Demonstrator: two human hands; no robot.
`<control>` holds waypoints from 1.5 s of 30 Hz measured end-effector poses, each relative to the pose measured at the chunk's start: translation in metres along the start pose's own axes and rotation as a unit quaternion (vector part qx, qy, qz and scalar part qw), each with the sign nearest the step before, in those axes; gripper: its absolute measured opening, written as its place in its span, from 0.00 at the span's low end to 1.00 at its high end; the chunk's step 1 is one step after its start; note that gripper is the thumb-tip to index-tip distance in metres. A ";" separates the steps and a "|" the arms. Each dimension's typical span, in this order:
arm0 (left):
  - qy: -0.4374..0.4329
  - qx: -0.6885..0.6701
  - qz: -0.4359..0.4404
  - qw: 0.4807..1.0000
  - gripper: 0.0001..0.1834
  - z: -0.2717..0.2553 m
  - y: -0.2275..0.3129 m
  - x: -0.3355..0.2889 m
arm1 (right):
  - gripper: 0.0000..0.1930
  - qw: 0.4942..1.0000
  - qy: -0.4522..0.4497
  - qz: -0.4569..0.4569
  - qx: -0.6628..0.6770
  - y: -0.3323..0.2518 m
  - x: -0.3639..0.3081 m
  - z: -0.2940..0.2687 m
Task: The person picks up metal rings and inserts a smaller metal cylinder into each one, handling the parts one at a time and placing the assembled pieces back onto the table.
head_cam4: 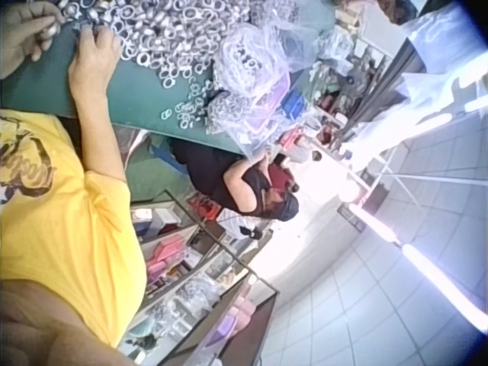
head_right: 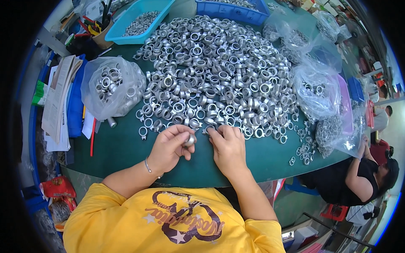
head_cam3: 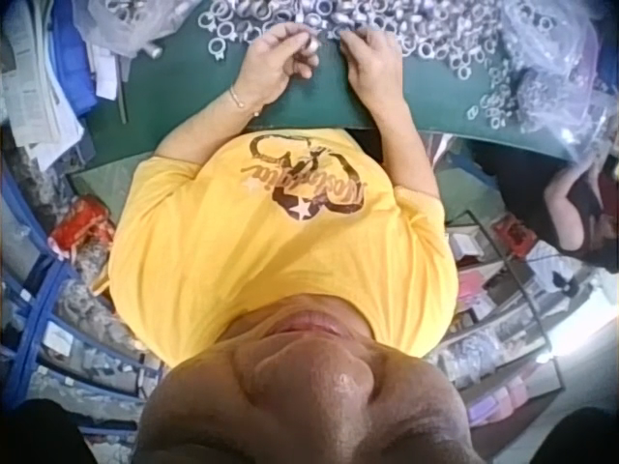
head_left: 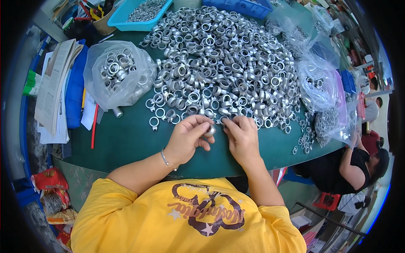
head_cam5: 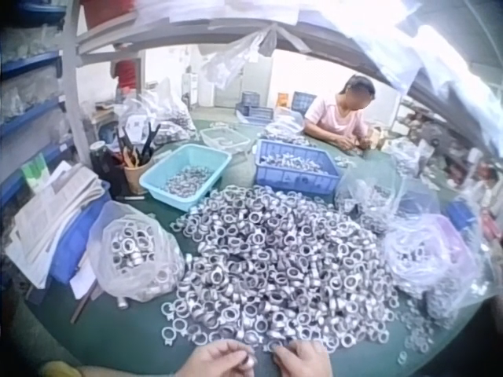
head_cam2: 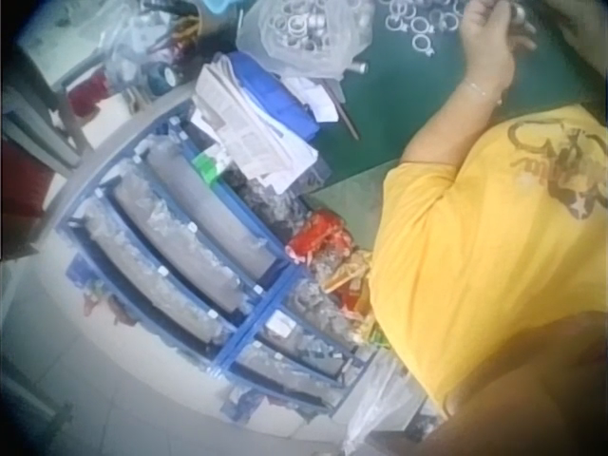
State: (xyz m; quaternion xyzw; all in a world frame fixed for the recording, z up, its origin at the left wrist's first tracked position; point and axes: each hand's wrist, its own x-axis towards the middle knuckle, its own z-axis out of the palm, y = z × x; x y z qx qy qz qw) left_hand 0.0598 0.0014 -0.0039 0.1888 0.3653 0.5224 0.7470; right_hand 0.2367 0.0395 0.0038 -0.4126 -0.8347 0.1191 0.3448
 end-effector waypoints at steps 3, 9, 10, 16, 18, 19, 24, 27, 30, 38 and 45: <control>0.032 -0.046 -0.014 0.998 0.04 0.005 0.004 -0.001 | 0.07 0.998 -0.030 -0.003 -0.047 0.001 0.004 0.000; -0.042 0.128 0.010 0.991 0.06 0.003 -0.002 -0.004 | 0.06 0.944 -0.046 0.194 0.261 -0.011 -0.010 -0.010; -0.039 0.175 0.004 0.984 0.07 0.005 0.002 -0.007 | 0.06 0.952 -0.039 0.152 0.262 -0.013 -0.010 -0.010; -0.055 0.305 0.174 0.935 0.06 0.002 -0.004 -0.006 | 0.06 0.963 -0.014 0.054 0.264 -0.016 -0.012 -0.004; -0.054 0.319 0.189 0.927 0.06 0.001 -0.004 -0.008 | 0.05 0.950 -0.041 0.104 0.291 -0.017 -0.016 -0.005; -0.055 0.336 0.210 0.917 0.06 0.002 -0.005 -0.007 | 0.05 0.934 -0.062 0.154 0.316 -0.016 -0.018 -0.007; -0.072 0.421 0.298 0.854 0.04 0.006 -0.003 -0.007 | 0.10 0.729 -0.077 0.321 0.600 -0.010 -0.019 -0.008; -0.061 0.413 0.312 0.853 0.05 0.003 -0.007 -0.006 | 0.12 0.740 -0.080 0.256 0.617 -0.008 -0.020 -0.004; -0.045 0.212 0.041 0.975 0.09 -0.001 -0.007 -0.004 | 0.12 0.757 0.042 0.192 0.623 -0.013 -0.019 -0.001; -0.124 -0.047 -0.167 0.977 0.08 -0.004 -0.005 0.001 | 0.11 0.993 0.030 0.059 0.099 0.002 -0.004 -0.016; -0.065 0.094 -0.061 0.992 0.06 0.001 -0.003 -0.001 | 0.07 0.998 -0.050 0.032 0.016 0.009 -0.009 -0.007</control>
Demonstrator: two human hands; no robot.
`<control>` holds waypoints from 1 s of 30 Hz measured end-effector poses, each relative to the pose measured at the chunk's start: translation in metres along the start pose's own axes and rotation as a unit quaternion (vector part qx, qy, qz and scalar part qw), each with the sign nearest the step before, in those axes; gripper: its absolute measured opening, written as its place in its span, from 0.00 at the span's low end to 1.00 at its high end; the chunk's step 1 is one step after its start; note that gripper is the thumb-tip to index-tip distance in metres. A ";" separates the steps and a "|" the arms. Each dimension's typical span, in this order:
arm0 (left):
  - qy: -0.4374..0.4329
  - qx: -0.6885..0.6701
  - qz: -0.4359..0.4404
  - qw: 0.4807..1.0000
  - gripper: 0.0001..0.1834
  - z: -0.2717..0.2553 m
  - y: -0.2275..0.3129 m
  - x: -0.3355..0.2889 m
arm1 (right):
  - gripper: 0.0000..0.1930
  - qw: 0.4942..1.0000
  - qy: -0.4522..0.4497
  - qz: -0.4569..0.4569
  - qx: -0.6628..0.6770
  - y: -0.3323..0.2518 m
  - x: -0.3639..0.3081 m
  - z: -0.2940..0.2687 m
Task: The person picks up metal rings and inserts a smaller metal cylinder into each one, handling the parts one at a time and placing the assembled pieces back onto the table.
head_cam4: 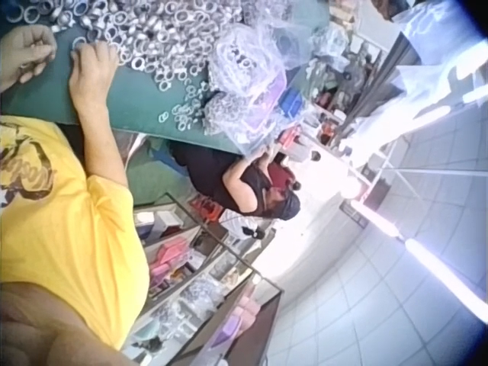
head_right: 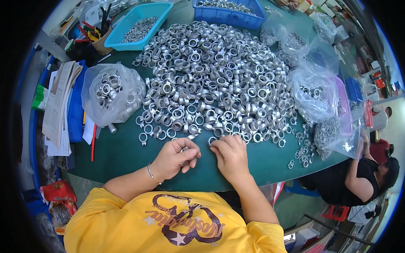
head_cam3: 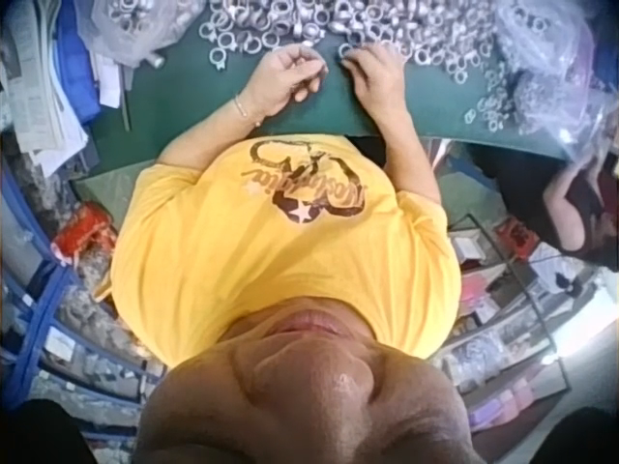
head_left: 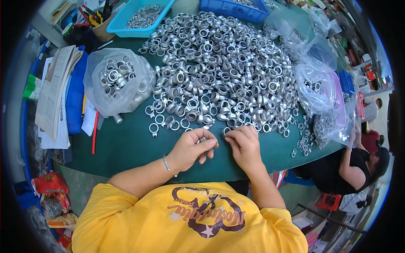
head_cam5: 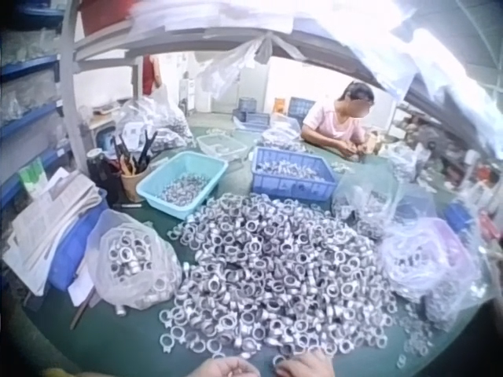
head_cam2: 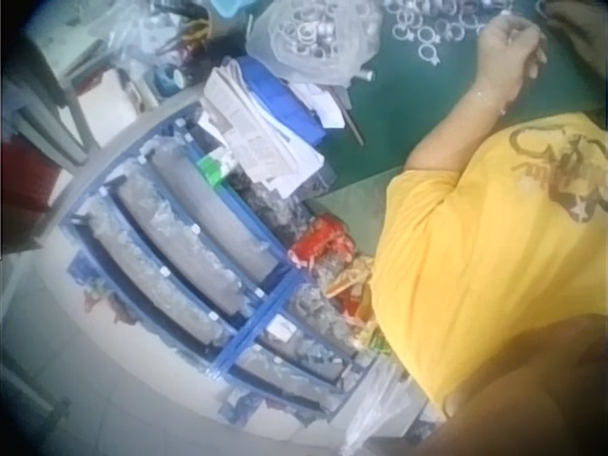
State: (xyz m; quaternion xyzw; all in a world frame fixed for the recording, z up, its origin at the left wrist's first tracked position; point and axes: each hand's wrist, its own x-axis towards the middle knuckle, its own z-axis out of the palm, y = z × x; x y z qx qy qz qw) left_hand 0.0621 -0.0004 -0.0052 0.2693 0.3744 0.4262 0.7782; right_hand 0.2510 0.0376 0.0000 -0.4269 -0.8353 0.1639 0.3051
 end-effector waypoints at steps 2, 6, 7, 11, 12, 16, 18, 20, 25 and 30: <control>0.014 0.007 -0.005 1.000 0.07 -0.001 -0.003 0.000 | 0.08 0.996 0.012 0.028 0.088 -0.003 -0.004 0.002; 0.023 0.043 0.000 0.999 0.06 0.006 0.005 -0.004 | 0.09 0.968 -0.012 0.038 0.249 -0.014 -0.004 -0.003; 0.027 0.065 -0.003 0.997 0.07 0.007 0.007 -0.006 | 0.09 0.975 -0.005 0.005 0.220 -0.015 -0.005 -0.002; 0.029 0.223 0.197 0.954 0.05 0.006 -0.004 -0.005 | 0.07 0.966 0.014 0.033 0.257 -0.017 -0.009 0.002; 0.028 0.223 0.197 0.954 0.05 0.006 -0.003 -0.005 | 0.06 0.944 0.028 0.097 0.314 -0.017 -0.013 0.003; 0.017 0.310 0.284 0.907 0.06 0.004 -0.003 -0.005 | 0.11 0.813 -0.022 0.218 0.540 -0.020 -0.017 0.001; 0.012 0.336 0.300 0.893 0.06 0.005 -0.003 -0.006 | 0.15 0.826 -0.033 0.198 0.527 -0.020 -0.019 0.002; 0.036 0.303 0.270 0.913 0.06 0.008 -0.001 -0.008 | 0.15 0.807 0.018 0.150 0.571 -0.022 -0.017 0.007; 0.035 0.278 0.243 0.929 0.06 0.010 -0.001 -0.010 | 0.17 0.856 0.031 0.088 0.509 -0.019 -0.019 0.009; 0.029 0.264 0.234 0.935 0.06 0.008 -0.001 -0.010 | 0.16 0.888 0.035 0.051 0.456 -0.020 -0.019 0.009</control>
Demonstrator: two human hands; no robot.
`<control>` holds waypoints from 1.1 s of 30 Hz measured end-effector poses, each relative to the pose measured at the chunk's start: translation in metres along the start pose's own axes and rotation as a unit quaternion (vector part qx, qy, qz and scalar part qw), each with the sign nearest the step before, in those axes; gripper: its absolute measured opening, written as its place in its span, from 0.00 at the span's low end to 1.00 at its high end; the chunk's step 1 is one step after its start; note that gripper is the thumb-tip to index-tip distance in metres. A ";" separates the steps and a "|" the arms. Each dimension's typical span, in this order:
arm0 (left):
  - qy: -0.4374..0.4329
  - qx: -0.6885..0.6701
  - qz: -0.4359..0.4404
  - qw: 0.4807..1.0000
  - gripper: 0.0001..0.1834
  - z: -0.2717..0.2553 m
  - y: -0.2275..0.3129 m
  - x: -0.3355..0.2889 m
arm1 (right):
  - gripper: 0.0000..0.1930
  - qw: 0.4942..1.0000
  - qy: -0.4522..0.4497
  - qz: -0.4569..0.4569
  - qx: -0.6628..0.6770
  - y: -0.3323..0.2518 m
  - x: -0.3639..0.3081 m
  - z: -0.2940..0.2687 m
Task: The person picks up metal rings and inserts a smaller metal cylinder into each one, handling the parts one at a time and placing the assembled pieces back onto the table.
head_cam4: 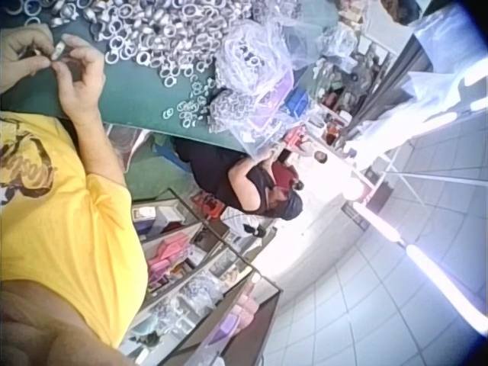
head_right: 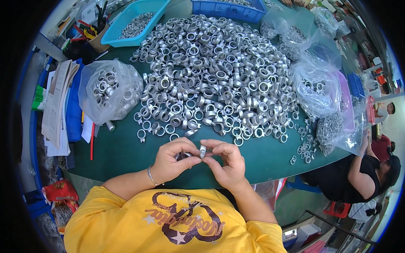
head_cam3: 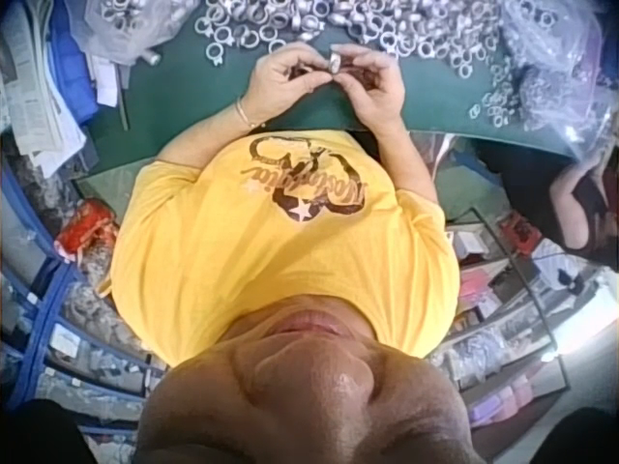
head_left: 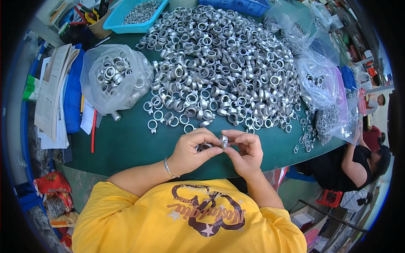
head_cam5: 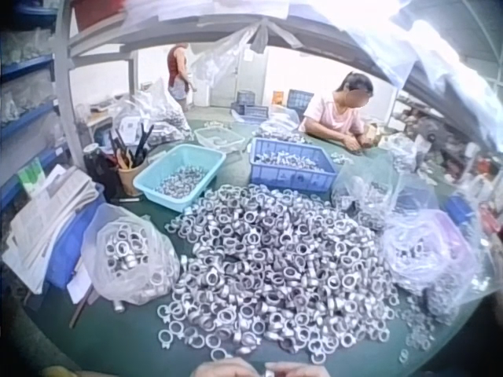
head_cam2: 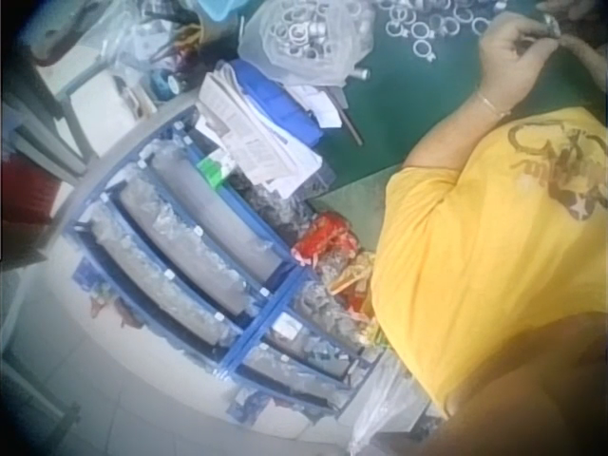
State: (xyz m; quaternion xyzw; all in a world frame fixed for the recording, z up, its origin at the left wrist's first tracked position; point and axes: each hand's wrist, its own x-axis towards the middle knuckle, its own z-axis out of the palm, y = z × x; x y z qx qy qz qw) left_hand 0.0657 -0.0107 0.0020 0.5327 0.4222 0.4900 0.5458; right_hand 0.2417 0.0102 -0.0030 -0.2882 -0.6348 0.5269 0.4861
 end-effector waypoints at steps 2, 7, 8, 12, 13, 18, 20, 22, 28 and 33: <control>-0.010 0.025 0.008 1.000 0.07 -0.001 0.001 0.000 | 0.16 1.000 0.005 -0.006 -0.010 -0.001 0.000 0.001; 0.005 -0.015 -0.024 1.000 0.06 0.001 0.002 0.000 | 0.15 0.973 0.040 -0.097 -0.204 -0.007 0.005 0.004; 0.001 -0.051 -0.076 0.996 0.06 0.000 0.004 0.000 | 0.15 0.933 0.047 -0.152 -0.322 -0.010 0.005 0.004; -0.015 -0.224 -0.191 0.956 0.10 -0.003 -0.006 0.007 | 0.12 0.951 -0.056 -0.181 -0.245 -0.016 0.007 0.013; -0.020 -0.314 -0.239 0.919 0.13 -0.006 -0.008 0.008 | 0.11 0.958 -0.079 -0.178 -0.209 -0.017 0.010 0.017; -0.037 -0.368 -0.286 0.884 0.12 -0.009 -0.009 0.008 | 0.09 0.919 0.089 -0.151 -0.353 -0.001 0.029 0.006; -0.058 -0.443 -0.272 0.852 0.09 -0.009 -0.008 0.008 | 0.09 0.899 0.094 -0.110 -0.414 0.012 0.039 0.002; -0.079 -0.500 -0.245 0.827 0.06 -0.014 -0.010 0.009 | 0.10 0.849 0.083 -0.096 -0.512 0.015 0.046 0.003; 0.040 -0.501 -0.107 0.858 0.08 -0.049 0.024 0.020 | 0.09 0.835 0.093 -0.122 -0.529 0.019 0.044 0.005; 0.341 -0.167 0.203 0.903 0.08 -0.121 0.070 0.053 | 0.11 0.934 0.128 -0.118 -0.311 0.024 0.035 -0.002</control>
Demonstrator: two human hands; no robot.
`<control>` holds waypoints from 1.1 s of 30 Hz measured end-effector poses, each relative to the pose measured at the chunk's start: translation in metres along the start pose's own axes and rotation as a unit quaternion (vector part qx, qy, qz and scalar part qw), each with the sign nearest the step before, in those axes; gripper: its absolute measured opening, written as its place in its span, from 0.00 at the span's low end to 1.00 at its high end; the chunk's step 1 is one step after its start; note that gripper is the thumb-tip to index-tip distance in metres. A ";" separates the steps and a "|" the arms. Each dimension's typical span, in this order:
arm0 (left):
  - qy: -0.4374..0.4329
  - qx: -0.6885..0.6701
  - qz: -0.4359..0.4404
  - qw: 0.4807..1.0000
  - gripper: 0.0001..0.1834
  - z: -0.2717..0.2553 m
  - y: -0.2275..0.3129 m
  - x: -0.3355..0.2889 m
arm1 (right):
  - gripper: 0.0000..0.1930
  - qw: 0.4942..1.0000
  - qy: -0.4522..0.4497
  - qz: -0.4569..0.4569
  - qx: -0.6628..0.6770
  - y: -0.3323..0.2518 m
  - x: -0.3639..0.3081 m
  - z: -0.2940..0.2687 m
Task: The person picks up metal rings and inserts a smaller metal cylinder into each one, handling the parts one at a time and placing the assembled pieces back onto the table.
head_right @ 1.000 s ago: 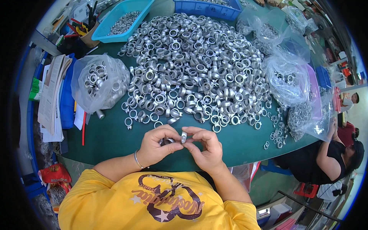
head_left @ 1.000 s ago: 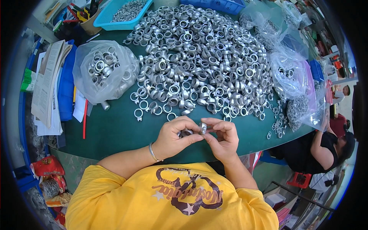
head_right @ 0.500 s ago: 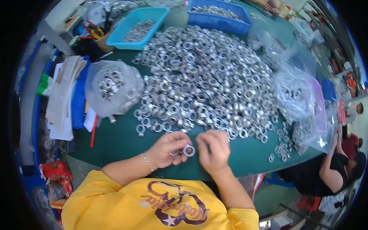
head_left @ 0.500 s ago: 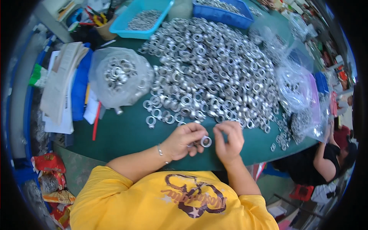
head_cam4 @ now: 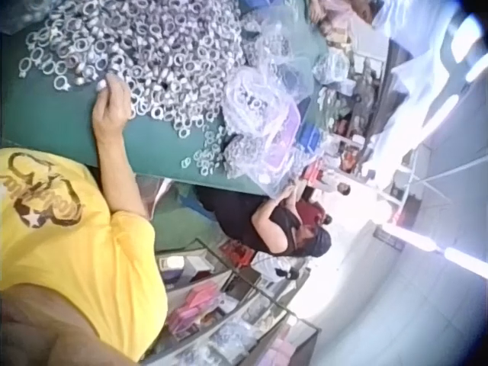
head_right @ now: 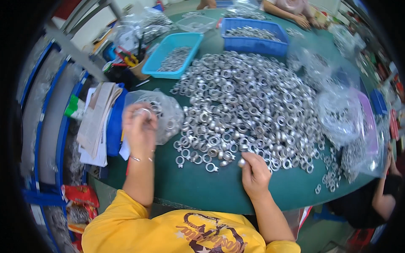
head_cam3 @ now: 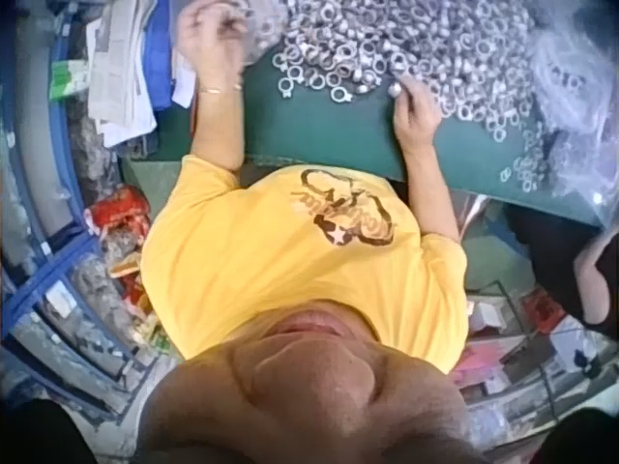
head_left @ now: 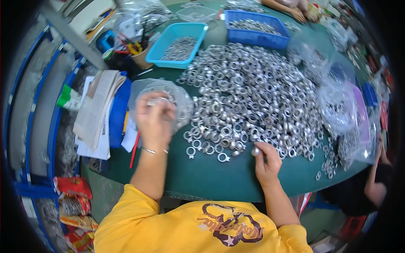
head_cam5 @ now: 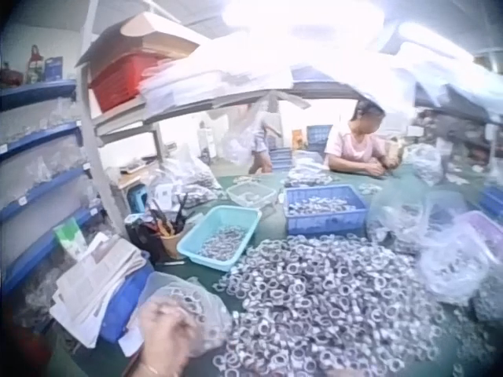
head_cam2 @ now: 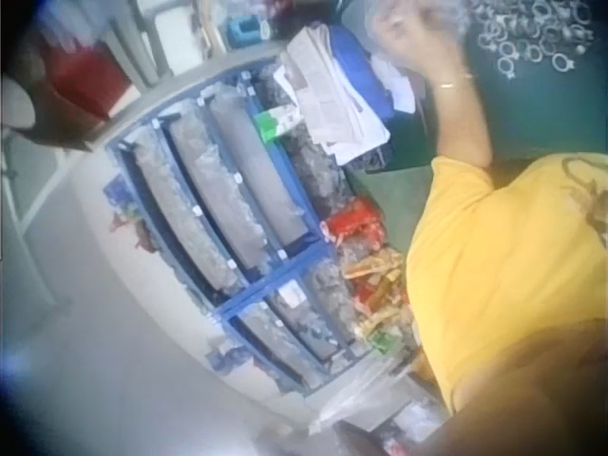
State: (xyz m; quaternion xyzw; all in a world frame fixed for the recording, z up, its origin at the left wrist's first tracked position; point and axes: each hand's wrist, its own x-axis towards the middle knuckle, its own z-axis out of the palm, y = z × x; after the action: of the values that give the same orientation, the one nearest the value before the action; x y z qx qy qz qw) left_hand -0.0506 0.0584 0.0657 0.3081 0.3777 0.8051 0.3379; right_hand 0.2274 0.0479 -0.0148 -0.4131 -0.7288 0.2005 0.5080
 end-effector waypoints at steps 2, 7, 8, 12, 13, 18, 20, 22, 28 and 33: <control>-0.012 0.409 0.188 0.893 0.08 -0.043 -0.001 0.038 | 0.11 0.998 0.014 0.032 0.061 -0.003 0.001 0.005; -0.146 0.657 0.206 0.710 0.19 -0.061 -0.017 0.048 | 0.13 0.983 0.057 0.071 0.158 0.010 -0.007 0.013; -0.129 0.606 0.170 0.767 0.16 -0.052 -0.018 0.046 | 0.13 0.985 0.055 0.059 0.154 0.011 -0.006 0.011; -0.060 0.534 0.287 0.793 0.09 0.003 -0.015 -0.003 | 0.15 0.977 0.068 0.072 0.189 0.011 -0.010 0.005; -0.110 0.454 0.248 0.849 0.05 0.007 -0.025 -0.018 | 0.15 0.976 0.067 0.073 0.192 0.011 -0.010 0.005; -0.402 0.348 -0.023 0.847 0.11 0.054 -0.042 -0.088 | 0.16 0.992 0.032 0.003 0.124 0.006 -0.008 0.004; -0.414 0.332 -0.055 0.846 0.11 0.051 -0.056 -0.098 | 0.17 0.993 0.033 -0.053 0.100 0.000 -0.004 0.003; -0.413 0.332 -0.062 0.846 0.11 0.049 -0.059 -0.101 | 0.18 0.990 0.040 -0.114 0.068 -0.003 -0.001 0.003; -0.394 0.282 -0.047 0.874 0.08 0.041 -0.060 -0.103 | 0.17 0.993 0.004 -0.014 0.120 -0.006 0.001 -0.007; -0.365 0.244 -0.086 0.894 0.08 0.031 -0.067 -0.107 | 0.10 0.992 -0.033 -0.025 0.119 -0.006 0.002 -0.006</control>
State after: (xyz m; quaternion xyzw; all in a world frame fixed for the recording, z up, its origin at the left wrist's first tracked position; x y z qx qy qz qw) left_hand 0.0561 0.0199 0.0020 0.6198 0.4374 0.4861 0.4338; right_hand 0.2304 0.0450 -0.0071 -0.3250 -0.7258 0.2867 0.5342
